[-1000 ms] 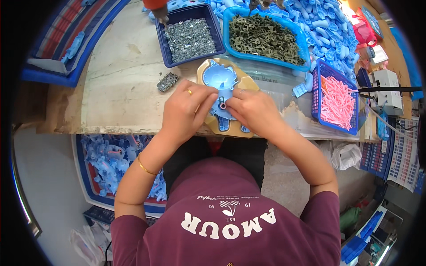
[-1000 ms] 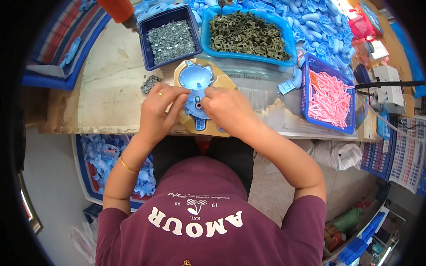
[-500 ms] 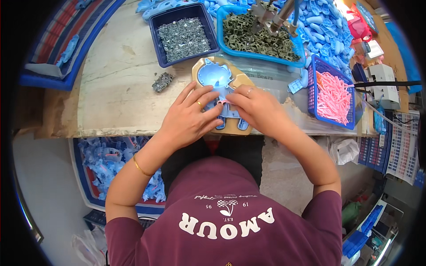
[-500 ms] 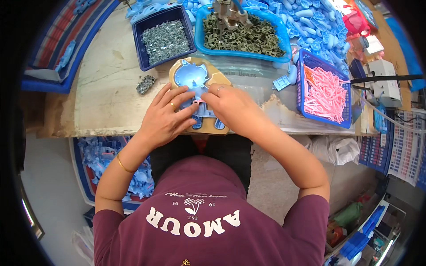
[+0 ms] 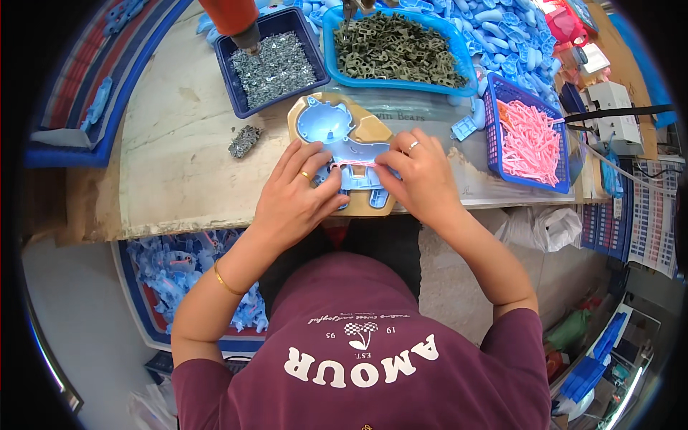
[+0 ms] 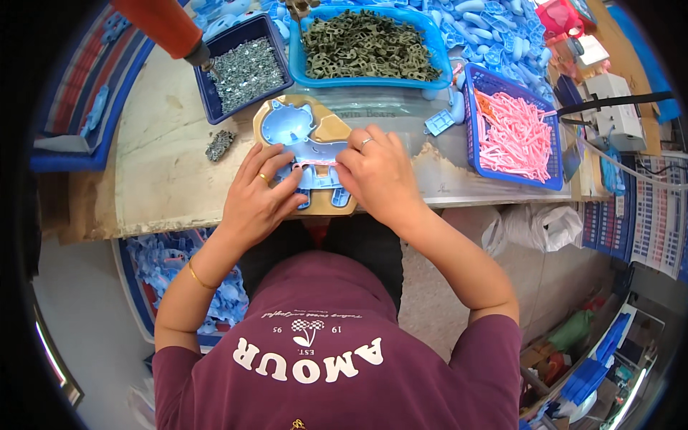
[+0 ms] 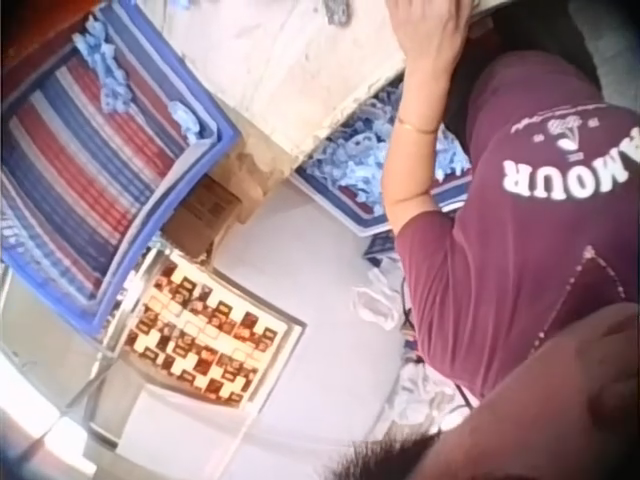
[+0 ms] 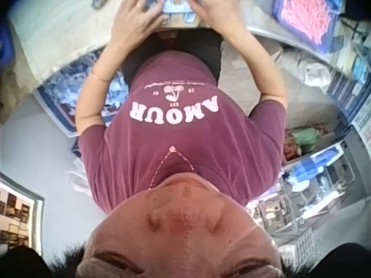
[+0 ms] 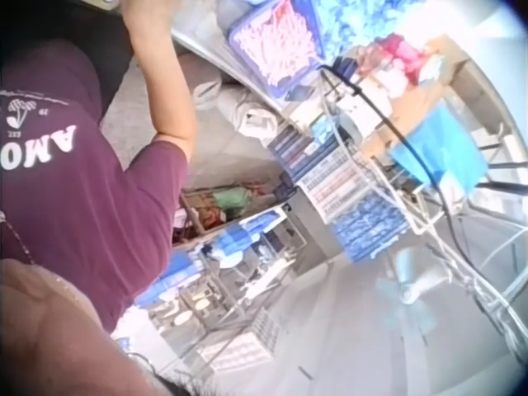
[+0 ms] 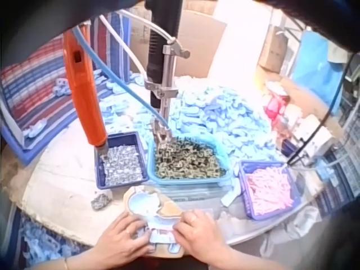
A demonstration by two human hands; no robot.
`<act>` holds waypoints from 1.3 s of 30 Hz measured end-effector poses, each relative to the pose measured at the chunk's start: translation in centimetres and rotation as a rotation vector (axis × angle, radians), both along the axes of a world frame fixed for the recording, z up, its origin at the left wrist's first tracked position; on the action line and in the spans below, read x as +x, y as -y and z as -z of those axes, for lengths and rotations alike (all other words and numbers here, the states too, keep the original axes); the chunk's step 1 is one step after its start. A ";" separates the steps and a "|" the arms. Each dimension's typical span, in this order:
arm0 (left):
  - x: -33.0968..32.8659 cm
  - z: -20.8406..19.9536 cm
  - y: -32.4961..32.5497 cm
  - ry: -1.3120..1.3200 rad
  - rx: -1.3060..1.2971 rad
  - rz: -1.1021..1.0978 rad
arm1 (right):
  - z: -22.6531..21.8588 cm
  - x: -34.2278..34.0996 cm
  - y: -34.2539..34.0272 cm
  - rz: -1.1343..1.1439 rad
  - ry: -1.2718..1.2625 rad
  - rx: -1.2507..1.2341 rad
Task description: Assembling plastic toy hippos by combining parts and using a pneumatic screwdriver.
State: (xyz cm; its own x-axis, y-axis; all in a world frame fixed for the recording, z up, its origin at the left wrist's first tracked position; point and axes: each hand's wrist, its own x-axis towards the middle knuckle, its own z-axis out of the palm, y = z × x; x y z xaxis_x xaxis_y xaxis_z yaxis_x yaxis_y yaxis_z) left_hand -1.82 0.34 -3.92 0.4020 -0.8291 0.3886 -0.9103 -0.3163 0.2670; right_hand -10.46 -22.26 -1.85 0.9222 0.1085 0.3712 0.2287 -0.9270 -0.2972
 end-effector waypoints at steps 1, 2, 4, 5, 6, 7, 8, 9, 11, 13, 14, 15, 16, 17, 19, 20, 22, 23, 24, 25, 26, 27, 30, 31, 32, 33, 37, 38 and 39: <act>0.0 0.0 0.0 -0.008 0.001 -0.002 | 0.1 0.0 -0.1 0.001 0.000 0.001; 0.0 0.0 0.0 -0.016 0.001 -0.005 | 0.1 0.1 -0.1 0.021 -0.015 -0.005; 0.0 0.0 -0.2 -0.027 0.011 -0.006 | -0.2 0.3 -0.2 0.035 -0.028 -0.011; 0.0 0.0 -0.4 -0.038 0.020 -0.008 | -0.9 0.6 -0.1 0.022 -0.099 -0.073; 0.1 0.0 -0.4 -0.029 0.019 -0.015 | -1.5 1.2 0.0 0.005 -0.164 -0.136; 0.1 -0.1 -0.5 -0.048 -0.001 -0.001 | -2.1 1.6 -0.2 -0.003 -0.152 -0.138; 0.1 -0.1 -0.6 -0.066 -0.020 0.012 | -2.7 1.9 -0.5 -0.032 -0.189 -0.138; 0.3 -0.1 -0.6 -0.047 -0.023 -0.001 | -3.5 2.6 -0.6 -0.062 -0.219 -0.142; 0.9 0.0 -1.0 -0.115 -0.154 -0.029 | -5.5 5.4 -2.3 -0.148 -0.008 0.238; 2.1 -0.4 -1.2 -0.103 -0.265 -0.088 | -9.6 8.9 -5.5 -0.209 0.237 0.510; 3.3 -0.7 -1.3 -0.093 -0.290 -0.197 | -11.4 10.9 -7.0 -0.237 0.359 0.583; 4.6 -1.0 -1.5 -0.079 -0.312 -0.312 | -12.7 13.6 -8.5 -0.281 0.404 0.541; 6.3 -0.9 -1.4 0.018 -0.313 -0.356 | -13.7 16.1 -9.3 -0.317 0.454 0.489; 7.8 -0.9 -1.7 0.037 -0.314 -0.364 | -14.1 18.1 -9.8 -0.331 0.469 0.492; 10.6 -0.7 -2.1 0.112 -0.211 -0.383 | -15.1 20.8 -10.7 -0.277 0.211 0.705; 12.0 -0.4 -2.3 0.125 -0.151 -0.394 | -15.5 20.9 -10.7 -0.298 0.219 0.701; 14.2 0.0 -1.9 0.083 -0.030 -0.362 | -16.9 19.4 -9.7 -0.203 -0.080 0.711; 14.9 -0.1 -1.6 0.028 0.100 -0.313 | -19.0 17.7 -9.8 -0.152 -0.268 0.774; 15.4 -0.5 -0.4 0.028 0.087 -0.319 | -16.7 18.3 -8.3 -0.206 -0.102 0.761; 15.8 -1.0 0.6 0.074 0.156 -0.274 | -13.8 19.1 -7.1 -0.264 0.058 0.750; 16.2 -1.2 0.9 0.117 0.230 -0.238 | -13.2 19.0 -6.8 -0.243 0.078 0.720; 16.5 -1.3 1.1 0.113 0.223 -0.252 | -13.2 18.7 -6.6 -0.217 0.102 0.687; 17.0 -1.3 1.6 0.083 0.394 -0.214 | -13.2 17.2 -5.9 -0.185 0.052 0.670; 17.0 -1.2 1.5 0.083 0.390 -0.216 | -13.2 17.0 -5.6 -0.171 0.032 0.687; 17.1 -1.1 1.3 0.068 0.319 -0.235 | -13.2 16.9 -5.2 -0.187 0.015 0.676; 17.0 -0.8 1.2 0.052 0.250 -0.254 | -13.3 16.8 -5.0 -0.188 0.014 0.675; 16.6 -0.7 0.8 0.109 0.134 -0.300 | -13.2 16.3 -4.1 -0.221 -0.048 0.724; 16.1 -0.8 0.7 0.136 0.118 -0.316 | -13.1 16.1 -3.8 -0.229 -0.050 0.719; 15.8 -0.7 0.7 0.155 0.103 -0.328 | -13.0 16.0 -3.6 -0.223 -0.053 0.721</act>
